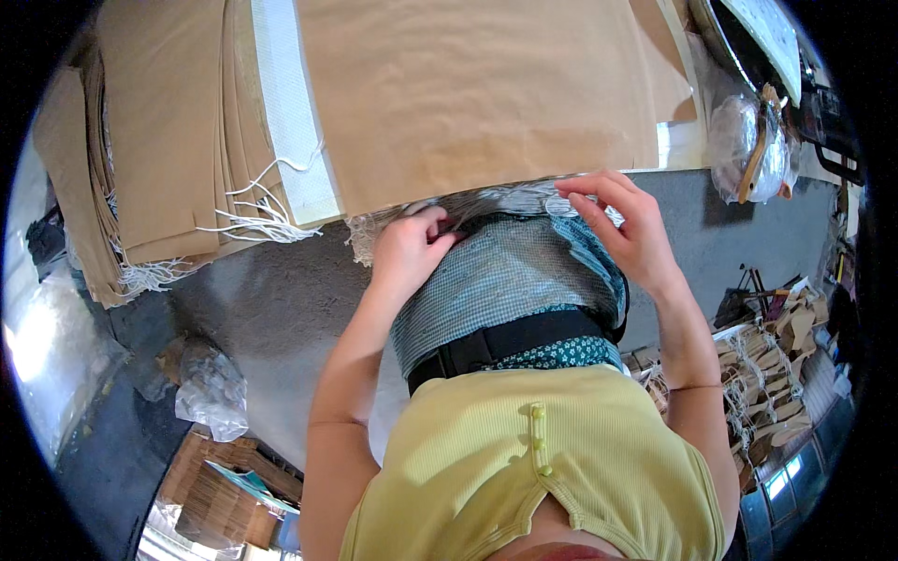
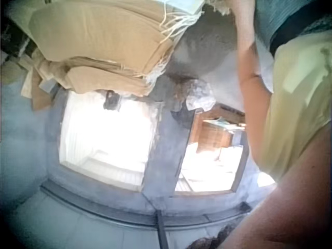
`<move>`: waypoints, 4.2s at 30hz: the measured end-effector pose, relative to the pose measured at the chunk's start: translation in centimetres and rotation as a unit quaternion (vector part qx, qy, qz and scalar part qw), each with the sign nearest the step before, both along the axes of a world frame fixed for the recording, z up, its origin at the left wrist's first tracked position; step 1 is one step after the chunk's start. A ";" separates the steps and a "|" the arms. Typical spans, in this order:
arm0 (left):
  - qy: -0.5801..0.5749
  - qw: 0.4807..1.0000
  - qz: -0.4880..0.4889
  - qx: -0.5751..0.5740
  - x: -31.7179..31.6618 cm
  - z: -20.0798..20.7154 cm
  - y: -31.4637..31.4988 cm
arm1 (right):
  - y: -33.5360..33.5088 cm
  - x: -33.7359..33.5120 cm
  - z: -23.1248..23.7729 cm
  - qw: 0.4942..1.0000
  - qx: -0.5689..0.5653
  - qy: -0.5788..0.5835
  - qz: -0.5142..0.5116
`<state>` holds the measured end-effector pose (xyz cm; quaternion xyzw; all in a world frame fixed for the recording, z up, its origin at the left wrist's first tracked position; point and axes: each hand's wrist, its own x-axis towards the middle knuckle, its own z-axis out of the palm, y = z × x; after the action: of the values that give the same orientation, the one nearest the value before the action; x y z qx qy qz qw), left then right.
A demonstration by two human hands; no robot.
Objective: The person sits on the floor and repeatedly places a white string on brown paper sheets, then uses a brush to apply adhesive and folds the paper over the string. The person stacks the finished sheets and handles a bundle of white strings.
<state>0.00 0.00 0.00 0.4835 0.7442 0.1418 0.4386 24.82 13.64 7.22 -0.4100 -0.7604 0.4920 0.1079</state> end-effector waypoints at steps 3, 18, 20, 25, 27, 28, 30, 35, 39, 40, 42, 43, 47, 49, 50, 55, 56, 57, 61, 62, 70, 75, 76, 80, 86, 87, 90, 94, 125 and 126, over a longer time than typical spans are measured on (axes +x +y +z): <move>0.028 0.996 -0.032 0.076 0.4 -0.5 -0.4 | -0.9 -1.0 -0.3 0.999 0.034 0.025 0.030; 0.086 0.964 0.066 0.242 -8.5 16.5 -2.1 | 0.9 3.9 1.2 0.982 -0.148 0.091 -0.078; 0.108 0.957 0.106 0.246 -10.7 15.5 -2.5 | 3.2 6.2 1.5 0.990 0.016 0.078 -0.118; 0.204 0.942 0.070 0.257 -12.6 10.0 -0.7 | 7.8 9.7 -0.3 0.894 0.389 -0.199 -0.096; 0.217 0.952 0.046 0.209 -11.6 8.6 -0.2 | 7.9 10.0 -1.6 0.838 0.476 -0.262 -0.052; 0.247 0.944 0.013 0.217 -11.0 8.1 -0.1 | 7.7 9.6 -2.0 0.820 0.497 -0.278 -0.052; 0.287 0.932 -0.019 0.223 -9.9 6.9 -0.1 | 7.3 8.6 -2.1 0.800 0.526 -0.281 -0.056; 0.171 0.947 -0.010 0.272 -4.3 7.4 2.0 | 4.9 5.3 -1.2 0.917 0.366 -0.157 0.036; 0.186 0.951 -0.031 0.245 -4.2 5.2 2.6 | 5.0 5.5 -1.0 0.917 0.360 -0.159 0.066; 0.186 0.950 -0.034 0.249 -4.4 5.1 2.5 | 5.2 5.4 -1.2 0.922 0.354 -0.147 0.057; 0.194 0.941 -0.042 0.274 -4.3 5.2 2.6 | 5.5 4.5 -1.2 0.940 0.321 -0.111 0.025; 0.197 0.941 -0.045 0.273 -4.2 5.3 2.6 | 5.8 3.9 -1.1 0.951 0.295 -0.087 0.003; 0.214 0.936 -0.044 0.275 -4.5 4.3 2.9 | 6.9 2.9 -2.5 0.977 0.177 -0.077 -0.085; 0.222 0.935 -0.029 0.277 -4.7 3.2 3.2 | 6.7 2.6 -3.6 0.966 0.225 -0.095 -0.083; 0.225 0.934 -0.020 0.276 -4.6 2.9 3.3 | 6.7 2.6 -4.2 0.957 0.265 -0.098 -0.070; 0.324 0.910 -0.009 0.257 -1.9 2.6 4.0 | 6.4 2.6 -5.8 0.937 0.331 -0.091 -0.057; 0.335 0.902 -0.023 0.270 -0.8 2.1 4.1 | 6.5 2.6 -6.0 0.937 0.334 -0.087 -0.058; 0.349 0.893 -0.039 0.281 0.1 1.7 4.2 | 6.4 2.6 -6.4 0.937 0.336 -0.079 -0.059; 0.236 0.923 -0.126 0.278 1.7 2.8 4.5 | 6.1 2.7 -6.5 0.911 0.378 -0.135 -0.090; 0.256 0.919 -0.135 0.268 1.1 2.5 3.9 | 5.6 2.2 -6.5 0.887 0.421 -0.163 -0.098; 0.279 0.923 -0.133 0.229 -0.2 3.3 2.9 | 0.2 -2.1 -4.9 0.931 0.327 -0.126 0.101; 0.044 0.975 0.032 0.215 -4.2 5.5 0.6 | 3.2 3.2 -3.7 0.921 0.333 -0.201 0.029; 0.071 0.957 0.087 0.267 -4.5 5.8 0.7 | 3.8 3.7 -3.1 0.939 0.294 -0.179 -0.005; -0.316 0.825 0.439 0.164 -6.7 4.0 -0.6 | 5.3 5.4 -2.8 0.950 -0.033 0.112 -0.289; -0.020 0.906 0.296 0.302 -10.3 9.8 -1.3 | 3.1 1.5 -3.9 0.956 -0.283 -0.028 -0.070; 0.028 0.878 0.269 0.394 -11.3 10.1 -1.9 | 1.4 -0.2 -4.7 0.963 -0.265 -0.005 -0.048; 0.066 0.799 0.432 0.414 -12.6 12.2 -5.0 | -0.1 -5.5 -4.2 0.990 -0.111 0.017 0.089; 0.168 0.671 0.589 0.418 -18.7 12.6 -10.2 | -1.8 -14.8 -1.1 0.963 -0.213 0.139 0.088; 0.239 0.856 -0.190 0.418 -0.7 3.6 5.4 | 18.2 17.2 3.5 0.828 0.382 0.010 -0.411; 0.236 0.860 -0.188 0.412 -1.1 3.6 4.9 | 18.8 17.1 2.9 0.849 0.301 0.056 -0.430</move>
<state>-1.10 4.87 3.55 0.7700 0.5936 0.2321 0.0288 41.93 32.41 10.07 -0.6153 -0.6111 0.1657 0.4696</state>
